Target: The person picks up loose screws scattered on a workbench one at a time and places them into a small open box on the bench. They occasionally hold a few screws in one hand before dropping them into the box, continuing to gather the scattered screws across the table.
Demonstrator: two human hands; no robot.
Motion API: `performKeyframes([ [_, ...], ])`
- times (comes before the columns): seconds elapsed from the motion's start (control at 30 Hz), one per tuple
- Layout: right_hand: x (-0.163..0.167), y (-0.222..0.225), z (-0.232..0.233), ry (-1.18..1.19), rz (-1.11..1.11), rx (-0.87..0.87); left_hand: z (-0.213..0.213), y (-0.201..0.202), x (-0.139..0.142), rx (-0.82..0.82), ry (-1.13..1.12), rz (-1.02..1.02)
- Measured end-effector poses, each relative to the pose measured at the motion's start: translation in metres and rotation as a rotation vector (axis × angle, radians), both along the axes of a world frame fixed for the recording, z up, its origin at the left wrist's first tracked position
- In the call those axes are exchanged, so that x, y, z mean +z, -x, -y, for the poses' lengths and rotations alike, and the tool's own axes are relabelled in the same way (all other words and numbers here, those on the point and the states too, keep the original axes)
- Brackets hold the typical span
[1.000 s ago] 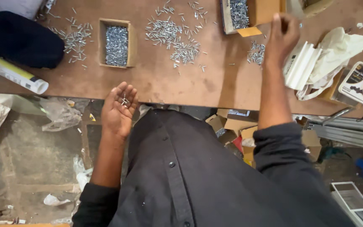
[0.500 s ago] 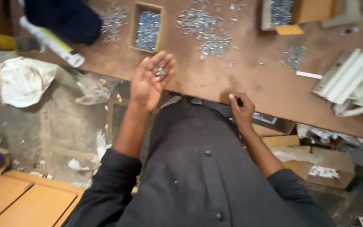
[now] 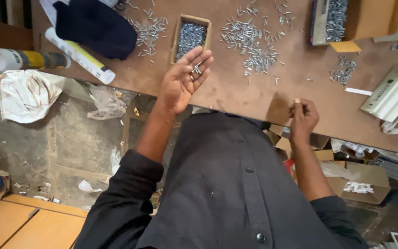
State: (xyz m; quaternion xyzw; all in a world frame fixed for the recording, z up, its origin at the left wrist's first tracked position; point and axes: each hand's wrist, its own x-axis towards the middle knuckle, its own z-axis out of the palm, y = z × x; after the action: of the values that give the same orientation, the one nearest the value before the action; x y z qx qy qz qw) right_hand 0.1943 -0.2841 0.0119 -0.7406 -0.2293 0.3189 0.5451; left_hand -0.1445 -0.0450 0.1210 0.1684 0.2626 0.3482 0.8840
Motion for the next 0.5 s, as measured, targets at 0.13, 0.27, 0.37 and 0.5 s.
performKeyframes([
  [0.13,0.011,0.024,-0.010,0.031,0.037,-0.016,-0.021,0.012,-0.001,-0.033,0.027,-0.049],
  [0.27,0.020,0.058,-0.008,0.078,0.086,0.100,-0.041,0.021,-0.004,-0.073,0.065,-0.052],
  [0.37,0.026,0.083,-0.004,0.202,0.120,0.115,-0.052,0.028,-0.009,-0.092,0.066,-0.015],
  [0.5,0.036,0.107,0.002,0.256,0.171,0.129,-0.065,0.037,-0.015,-0.138,0.052,0.049],
])
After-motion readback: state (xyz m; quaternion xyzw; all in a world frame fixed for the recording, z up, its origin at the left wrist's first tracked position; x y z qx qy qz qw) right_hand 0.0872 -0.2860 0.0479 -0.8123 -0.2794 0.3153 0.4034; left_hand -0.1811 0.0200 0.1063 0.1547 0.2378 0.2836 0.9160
